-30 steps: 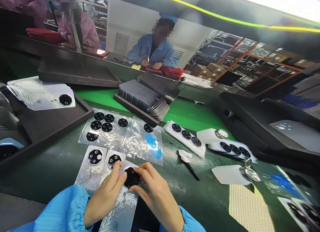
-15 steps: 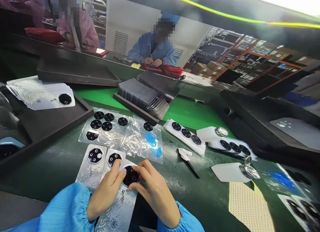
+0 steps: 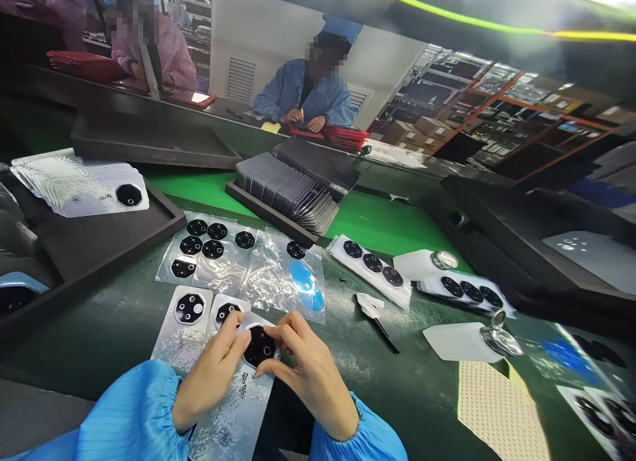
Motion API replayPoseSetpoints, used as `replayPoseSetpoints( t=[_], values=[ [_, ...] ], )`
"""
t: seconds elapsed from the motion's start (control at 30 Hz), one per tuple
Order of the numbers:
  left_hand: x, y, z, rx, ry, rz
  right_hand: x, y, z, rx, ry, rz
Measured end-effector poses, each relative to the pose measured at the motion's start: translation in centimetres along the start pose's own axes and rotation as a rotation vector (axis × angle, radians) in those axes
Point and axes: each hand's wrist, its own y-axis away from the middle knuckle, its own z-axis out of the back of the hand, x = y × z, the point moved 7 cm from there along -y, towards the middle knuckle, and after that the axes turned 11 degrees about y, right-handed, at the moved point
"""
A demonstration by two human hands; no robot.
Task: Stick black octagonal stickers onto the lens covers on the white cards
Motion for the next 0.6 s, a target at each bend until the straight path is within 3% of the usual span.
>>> replayPoseSetpoints(
  t=[0.2, 0.3, 0.47, 0.6],
  values=[
    [-1.4, 0.2, -0.3, 0.016, 0.067, -0.073, -1.3, -0.1, 0.4, -0.098, -0.124, -0.037],
    [-2.1, 0.3, -0.5, 0.029, 0.112, -0.084, -2.9, 0.9, 0.3, -0.170, -0.294, -0.211],
    [-1.9, 0.0, -0.5, 0.013, 0.130, -0.062, -3.6, 3.1, -2.8, -0.026, -0.802, -0.568],
    [-1.6, -0.1, -1.7, 0.170, 0.260, -0.022, -2.8, 3.6, -3.4, -0.020, -0.998, -0.649]
  ],
)
